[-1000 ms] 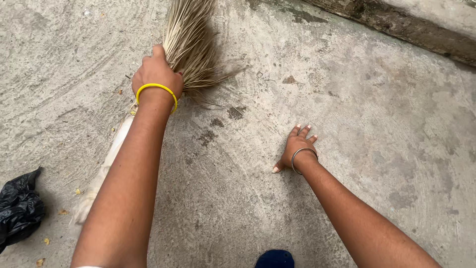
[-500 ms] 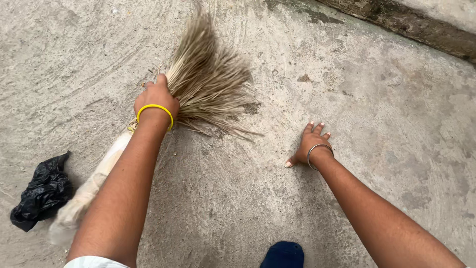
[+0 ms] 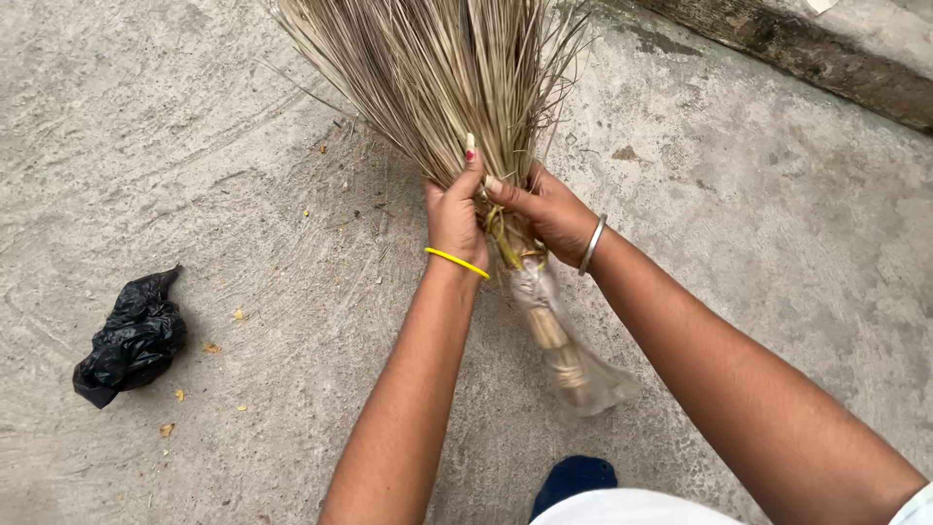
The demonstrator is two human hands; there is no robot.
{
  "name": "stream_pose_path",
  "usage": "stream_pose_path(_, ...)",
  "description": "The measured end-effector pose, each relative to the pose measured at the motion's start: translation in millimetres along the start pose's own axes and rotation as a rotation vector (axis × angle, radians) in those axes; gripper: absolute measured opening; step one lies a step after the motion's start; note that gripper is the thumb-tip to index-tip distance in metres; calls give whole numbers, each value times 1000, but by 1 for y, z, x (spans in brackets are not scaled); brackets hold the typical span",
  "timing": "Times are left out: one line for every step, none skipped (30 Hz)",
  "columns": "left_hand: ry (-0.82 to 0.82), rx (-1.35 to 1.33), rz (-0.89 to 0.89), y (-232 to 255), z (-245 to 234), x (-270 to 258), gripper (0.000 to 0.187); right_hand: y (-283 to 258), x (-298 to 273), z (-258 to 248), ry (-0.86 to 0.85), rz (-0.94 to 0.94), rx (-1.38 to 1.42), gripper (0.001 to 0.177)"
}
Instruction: The person sweeps debris from a concrete floor into an orange dustpan using a short handheld broom.
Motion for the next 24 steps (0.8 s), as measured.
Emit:
stream_pose_path(-20, -8, 36, -10, 6, -4, 61, -12, 6, -1, -17, -27, 17, 97)
stream_pose_path(-39, -16, 72, -13, 7, -8, 64, -23, 10, -2, -33, -53, 34, 91)
stream_pose_path(-54, 74, 26, -11, 2, -12, 69, -29, 10, -3, -66, 18, -41, 88)
stream_pose_path(-68, 163, -20, -7, -5, -16, 76, -36, 7, -5, -99, 89, -117, 86)
stream_pose_path(-84, 251, -71, -2, -13, -22, 83, -39, 2, -5, -129, 162, -190, 84)
stream_pose_path(-41, 279, -141, 2, -24, -29, 92, -39, -4, -4, -121, 199, -224, 84)
stream_pose_path(5, 309, -205, 10, -36, -34, 101, -40, -7, -3, -118, 231, -260, 84)
stream_pose_path(50, 338, -269, 18, -48, -38, 109, -38, -10, -2, -115, 263, -297, 84)
stream_pose_path(139, 342, -168, 35, -63, -43, 115, -31, -14, 0, -149, 294, -315, 84)
stream_pose_path(230, 345, -69, 54, -77, -48, 121, -23, -19, -1, -183, 324, -333, 85)
stream_pose_path(372, 384, -46, 72, -93, -53, 119, -12, -26, -2, -216, 356, -343, 85)
stream_pose_path(514, 425, -22, 87, -105, -60, 118, 1, -36, -7, -235, 396, -365, 84)
stream_pose_path(493, 374, 128, 102, -112, -63, 114, 13, -48, -14, -241, 432, -386, 83)
stream_pose_path(469, 320, 277, 112, -116, -67, 109, 31, -61, -12, -344, 471, -366, 78)
stream_pose_path(494, 383, 270, 117, -121, -71, 105, 43, -71, -13, -458, 501, -360, 74)
stream_pose_path(520, 446, 263, 120, -126, -76, 101, 54, -87, -20, -506, 614, -368, 72)
stream_pose_path(544, 511, 253, 120, -132, -81, 98, 64, -103, -27, -552, 725, -373, 71)
stream_pose_path(535, 579, 231, 117, -137, -82, 93, 70, -110, -33, -586, 726, -388, 67)
stream_pose_path(531, 643, 208, 110, -141, -83, 89, 75, -114, -37, -622, 732, -405, 64)
stream_pose_path(527, 707, 184, 104, -144, -84, 84, 79, -115, -40, -659, 737, -423, 60)
stream_pose_path(527, 733, 181, 98, -146, -83, 80, 81, -108, -49, -589, 783, -622, 57)
stream_pose_path(526, 760, 178, 91, -146, -82, 77, 77, -94, -60, -513, 823, -820, 55)
stream_pose_path(528, 787, 170, 85, -144, -84, 73, 71, -82, -69, -435, 861, -1014, 52)
stream_pose_path(517, 808, 135, 80, -140, -87, 71, 64, -72, -72, -313, 863, -986, 50)
Point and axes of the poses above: each hand's wrist, its own x-axis towards the middle knuckle, its own z-axis out of the palm, y = z × x, the point moved 4 cm from there along x, towards the middle knuckle, and after that the axes turned 14 degrees about -y, right-handed, at the moved point
